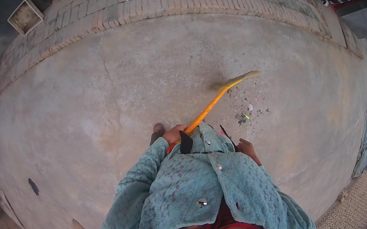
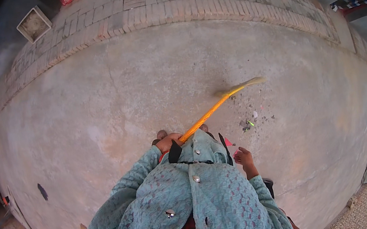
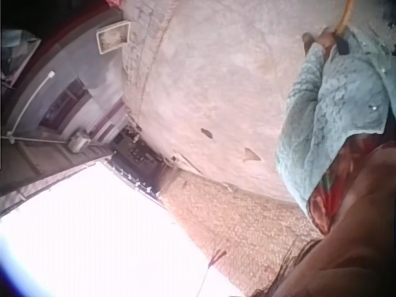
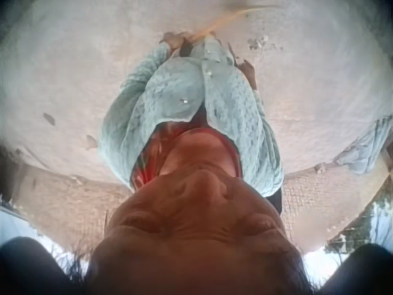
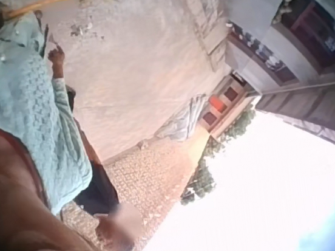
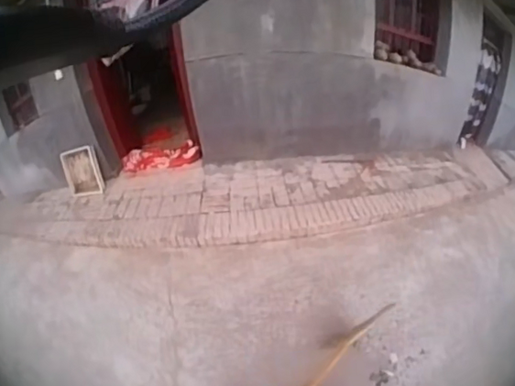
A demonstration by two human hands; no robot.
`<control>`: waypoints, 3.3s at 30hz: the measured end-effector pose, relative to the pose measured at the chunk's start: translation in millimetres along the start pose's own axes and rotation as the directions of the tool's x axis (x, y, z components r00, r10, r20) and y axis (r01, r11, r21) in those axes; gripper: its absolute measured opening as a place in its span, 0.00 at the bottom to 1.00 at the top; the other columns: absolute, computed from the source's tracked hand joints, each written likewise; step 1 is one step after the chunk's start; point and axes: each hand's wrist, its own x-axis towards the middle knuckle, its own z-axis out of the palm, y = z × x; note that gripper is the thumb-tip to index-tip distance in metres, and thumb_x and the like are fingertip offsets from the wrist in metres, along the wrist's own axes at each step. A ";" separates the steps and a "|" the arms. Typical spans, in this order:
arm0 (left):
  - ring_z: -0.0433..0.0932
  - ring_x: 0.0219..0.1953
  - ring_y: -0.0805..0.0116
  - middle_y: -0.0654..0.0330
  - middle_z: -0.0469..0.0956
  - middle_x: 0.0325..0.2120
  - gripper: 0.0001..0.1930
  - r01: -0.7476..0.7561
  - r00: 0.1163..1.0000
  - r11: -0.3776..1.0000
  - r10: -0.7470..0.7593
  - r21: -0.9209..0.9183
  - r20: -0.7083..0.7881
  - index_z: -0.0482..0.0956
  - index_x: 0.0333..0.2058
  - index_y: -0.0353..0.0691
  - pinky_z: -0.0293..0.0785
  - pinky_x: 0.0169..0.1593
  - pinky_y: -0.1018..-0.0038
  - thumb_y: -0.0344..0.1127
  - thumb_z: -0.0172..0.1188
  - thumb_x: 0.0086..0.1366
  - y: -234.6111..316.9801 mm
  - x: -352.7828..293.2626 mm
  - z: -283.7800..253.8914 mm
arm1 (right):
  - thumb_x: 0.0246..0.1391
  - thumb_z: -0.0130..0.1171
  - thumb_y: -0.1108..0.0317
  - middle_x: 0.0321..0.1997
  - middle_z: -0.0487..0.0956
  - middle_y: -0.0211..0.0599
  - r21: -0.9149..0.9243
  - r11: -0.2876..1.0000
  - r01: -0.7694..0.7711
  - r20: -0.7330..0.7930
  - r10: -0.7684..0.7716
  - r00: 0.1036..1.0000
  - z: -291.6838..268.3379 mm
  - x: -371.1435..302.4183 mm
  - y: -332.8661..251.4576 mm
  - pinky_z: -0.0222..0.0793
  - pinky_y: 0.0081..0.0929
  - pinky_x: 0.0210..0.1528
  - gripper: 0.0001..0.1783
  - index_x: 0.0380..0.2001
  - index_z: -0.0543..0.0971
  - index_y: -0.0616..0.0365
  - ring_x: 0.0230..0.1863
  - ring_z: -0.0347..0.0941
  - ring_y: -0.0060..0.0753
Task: The person sweeps a concrete floor using a yellow broom, moving debris toward a brick-lined edge. The person repeatedly sweeps the same area, gathering small pieces of trash into a pile.
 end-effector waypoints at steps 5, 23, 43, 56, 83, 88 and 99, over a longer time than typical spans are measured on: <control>0.69 0.25 0.74 0.60 0.69 0.26 0.13 -0.160 0.959 0.873 0.247 0.461 -0.136 0.69 0.33 0.34 0.63 0.31 0.80 0.33 0.54 0.49 25.5 -27.9 -16.1 | 0.46 0.48 0.67 0.25 0.74 0.33 0.004 1.000 -0.005 0.025 0.005 1.000 1.5 8.8 -0.1 0.66 0.20 0.23 0.26 0.51 0.62 0.59 0.23 0.70 0.24; 0.69 0.15 0.69 0.56 0.67 0.16 0.15 0.024 0.904 0.994 -0.067 -0.106 -0.421 0.62 0.30 0.28 0.65 0.16 0.73 0.26 0.54 0.41 34.7 40.0 -74.5 | 0.47 0.48 0.65 0.26 0.74 0.32 -0.109 0.992 0.063 0.062 -0.057 0.996 -2.0 -3.6 13.9 0.64 0.21 0.26 0.25 0.50 0.64 0.59 0.25 0.69 0.24; 0.68 0.17 0.72 0.60 0.69 0.18 0.14 0.323 0.946 0.939 -0.319 0.122 -0.047 0.70 0.30 0.33 0.64 0.20 0.76 0.28 0.54 0.41 27.7 37.1 2.5 | 0.45 0.49 0.68 0.26 0.74 0.34 0.072 0.997 -0.001 0.025 0.000 1.000 20.3 -2.3 1.2 0.66 0.22 0.27 0.27 0.51 0.62 0.60 0.25 0.70 0.25; 0.70 0.20 0.69 0.58 0.70 0.22 0.13 0.367 0.930 0.928 -0.362 0.072 -0.063 0.70 0.30 0.32 0.66 0.23 0.75 0.26 0.52 0.41 14.5 49.4 0.7 | 0.43 0.49 0.69 0.28 0.73 0.35 0.134 0.991 0.015 0.054 -0.022 0.998 25.0 -18.9 12.8 0.66 0.22 0.28 0.28 0.51 0.62 0.63 0.28 0.70 0.25; 0.72 0.32 0.71 0.61 0.74 0.30 0.15 0.316 0.928 0.912 -0.355 0.261 0.117 0.73 0.36 0.31 0.67 0.39 0.76 0.30 0.58 0.48 -32.9 88.8 -38.3 | 0.44 0.49 0.71 0.23 0.74 0.37 0.159 0.987 0.034 -0.076 -0.022 0.997 42.3 7.5 31.1 0.67 0.23 0.23 0.23 0.48 0.67 0.61 0.22 0.70 0.27; 0.71 0.23 0.67 0.60 0.72 0.21 0.11 0.326 0.942 0.928 -0.335 0.181 0.024 0.72 0.28 0.30 0.66 0.29 0.74 0.27 0.50 0.42 -15.4 78.2 -23.5 | 0.44 0.50 0.70 0.27 0.74 0.36 0.070 0.997 0.033 -0.045 -0.030 0.999 42.2 2.8 23.0 0.69 0.24 0.27 0.23 0.47 0.68 0.60 0.26 0.71 0.27; 0.70 0.16 0.70 0.59 0.71 0.16 0.09 0.278 0.955 0.910 -0.296 0.308 0.012 0.72 0.25 0.33 0.66 0.20 0.75 0.28 0.54 0.41 11.5 68.5 -16.9 | 0.45 0.49 0.71 0.28 0.74 0.38 0.133 0.991 0.003 0.001 -0.004 1.000 44.7 9.0 24.1 0.67 0.24 0.30 0.26 0.51 0.63 0.61 0.28 0.71 0.28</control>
